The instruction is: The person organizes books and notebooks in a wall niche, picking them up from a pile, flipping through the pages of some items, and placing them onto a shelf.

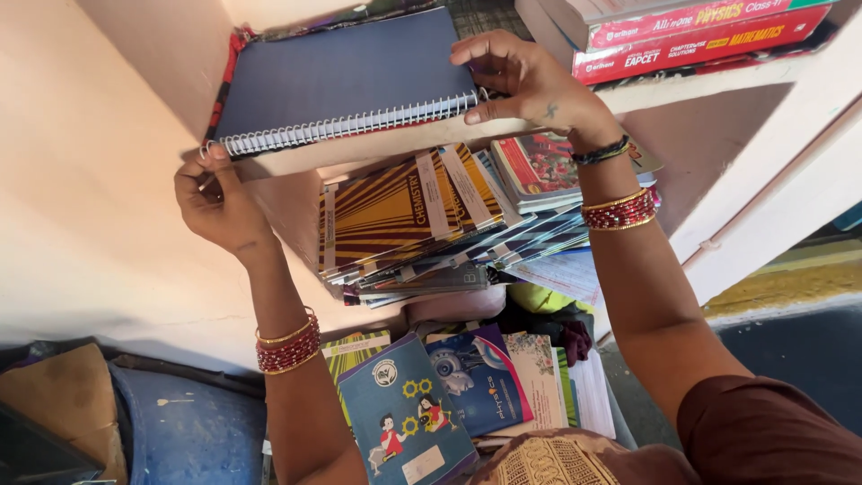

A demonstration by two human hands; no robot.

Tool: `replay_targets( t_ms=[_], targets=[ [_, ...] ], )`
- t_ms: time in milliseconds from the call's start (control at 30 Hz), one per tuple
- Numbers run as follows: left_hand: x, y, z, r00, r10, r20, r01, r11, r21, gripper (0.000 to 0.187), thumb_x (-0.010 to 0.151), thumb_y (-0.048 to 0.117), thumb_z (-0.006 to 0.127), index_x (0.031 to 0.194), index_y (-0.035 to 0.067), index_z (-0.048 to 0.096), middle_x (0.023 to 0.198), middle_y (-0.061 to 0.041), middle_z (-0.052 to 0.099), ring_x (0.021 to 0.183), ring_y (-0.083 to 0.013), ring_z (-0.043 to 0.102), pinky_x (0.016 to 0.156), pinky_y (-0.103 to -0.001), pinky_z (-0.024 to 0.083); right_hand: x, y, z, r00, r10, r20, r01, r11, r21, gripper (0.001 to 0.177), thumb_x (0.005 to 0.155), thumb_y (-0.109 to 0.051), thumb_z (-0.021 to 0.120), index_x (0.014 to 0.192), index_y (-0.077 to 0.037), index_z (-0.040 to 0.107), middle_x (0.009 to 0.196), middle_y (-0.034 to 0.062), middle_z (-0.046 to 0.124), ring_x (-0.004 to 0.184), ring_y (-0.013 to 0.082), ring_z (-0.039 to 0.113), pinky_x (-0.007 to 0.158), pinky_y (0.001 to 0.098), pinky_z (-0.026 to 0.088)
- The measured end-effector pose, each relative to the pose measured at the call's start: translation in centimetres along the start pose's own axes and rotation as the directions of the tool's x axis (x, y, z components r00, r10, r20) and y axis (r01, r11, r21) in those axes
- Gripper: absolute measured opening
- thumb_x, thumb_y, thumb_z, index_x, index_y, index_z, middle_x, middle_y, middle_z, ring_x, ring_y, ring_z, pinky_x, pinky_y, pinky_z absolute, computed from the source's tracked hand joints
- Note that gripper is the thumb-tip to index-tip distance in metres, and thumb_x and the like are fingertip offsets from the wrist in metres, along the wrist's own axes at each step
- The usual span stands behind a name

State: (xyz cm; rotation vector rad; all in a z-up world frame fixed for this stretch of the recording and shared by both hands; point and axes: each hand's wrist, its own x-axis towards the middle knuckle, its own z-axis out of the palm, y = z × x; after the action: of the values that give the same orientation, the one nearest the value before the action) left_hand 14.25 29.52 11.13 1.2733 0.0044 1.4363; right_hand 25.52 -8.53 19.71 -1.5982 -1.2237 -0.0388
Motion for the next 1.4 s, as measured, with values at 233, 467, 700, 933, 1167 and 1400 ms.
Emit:
replay_targets(
  t_ms=[233,467,700,933,1167,1400],
  targets=[
    [0.0,0.2,0.1,0.999,-0.034,-0.042,0.033,0.999,-0.024,0.019,0.104,0.015,0.075,0.096,0.004,0.063,0.091,-0.004,0.07,0.074,-0.0087,0.06,0.068,-0.023,0.055,0.2,-0.1,0.1,1.0,-0.01,-0.017,0.009,0.998,-0.064,0.051,0.088,-0.001,0.085,0.133,-0.011,0.063,0.152,0.0045,0.054,0.146,0.0213,0.051,0.125,0.0397,0.04],
    [0.0,0.1,0.2,0.997,-0.044,-0.064,0.041,0.998,-0.054,0.018,0.104,0.014,0.074,0.094,0.004,0.062,0.091,-0.004,0.07,0.072,-0.0082,0.058,0.067,-0.022,0.054,0.4,-0.1,0.4,1.0,-0.02,0.016,0.021,1.0,-0.012,0.039,0.089,0.002,0.083,0.123,-0.008,0.067,0.145,0.0069,0.053,0.136,0.0195,0.057,0.118,0.0353,0.053],
    [-0.1,-0.2,0.1,0.999,-0.011,-0.047,0.009,0.999,-0.049,0.009,0.101,0.005,0.075,0.099,0.0,0.068,0.102,-0.006,0.075,0.077,-0.0085,0.061,0.068,-0.022,0.053,0.6,0.2,0.7,0.998,-0.065,0.003,0.065,0.986,-0.156,0.034,0.089,0.002,0.083,0.12,-0.006,0.071,0.141,0.0091,0.057,0.132,0.0205,0.061,0.114,0.034,0.049],
    [-0.1,0.2,0.1,0.996,-0.036,-0.083,0.037,0.999,0.01,0.007,0.1,0.003,0.075,0.1,-0.002,0.07,0.093,-0.006,0.074,0.073,-0.0087,0.06,0.066,-0.023,0.053,0.1,-0.7,0.6,0.999,-0.052,-0.007,0.051,0.986,-0.158,0.029,0.095,-0.009,0.08,0.123,-0.011,0.074,0.139,0.008,0.062,0.13,0.0215,0.061,0.108,0.0339,0.053],
    [0.0,0.1,0.3,0.994,-0.028,-0.105,0.031,0.999,0.034,0.007,0.1,0.003,0.076,0.098,-0.002,0.07,0.092,-0.005,0.073,0.073,-0.0085,0.061,0.064,-0.023,0.053,0.2,-0.9,0.6,0.999,-0.051,-0.011,0.047,0.978,-0.203,0.028,0.095,-0.012,0.082,0.122,-0.013,0.075,0.137,0.0086,0.065,0.131,0.0235,0.062,0.111,0.0348,0.052],
    [-0.7,-1.1,0.3,0.995,-0.025,-0.096,0.014,0.994,-0.109,0.014,0.1,-0.007,0.071,0.11,-0.001,0.065,0.1,-0.004,0.069,0.088,-0.0091,0.064,0.079,-0.023,0.059,0.3,-0.7,1.3,0.999,-0.05,-0.004,0.049,0.99,-0.133,0.036,0.092,0.0,0.08,0.125,-0.011,0.073,0.141,0.0072,0.059,0.125,0.0174,0.063,0.105,0.0283,0.057]
  ],
)
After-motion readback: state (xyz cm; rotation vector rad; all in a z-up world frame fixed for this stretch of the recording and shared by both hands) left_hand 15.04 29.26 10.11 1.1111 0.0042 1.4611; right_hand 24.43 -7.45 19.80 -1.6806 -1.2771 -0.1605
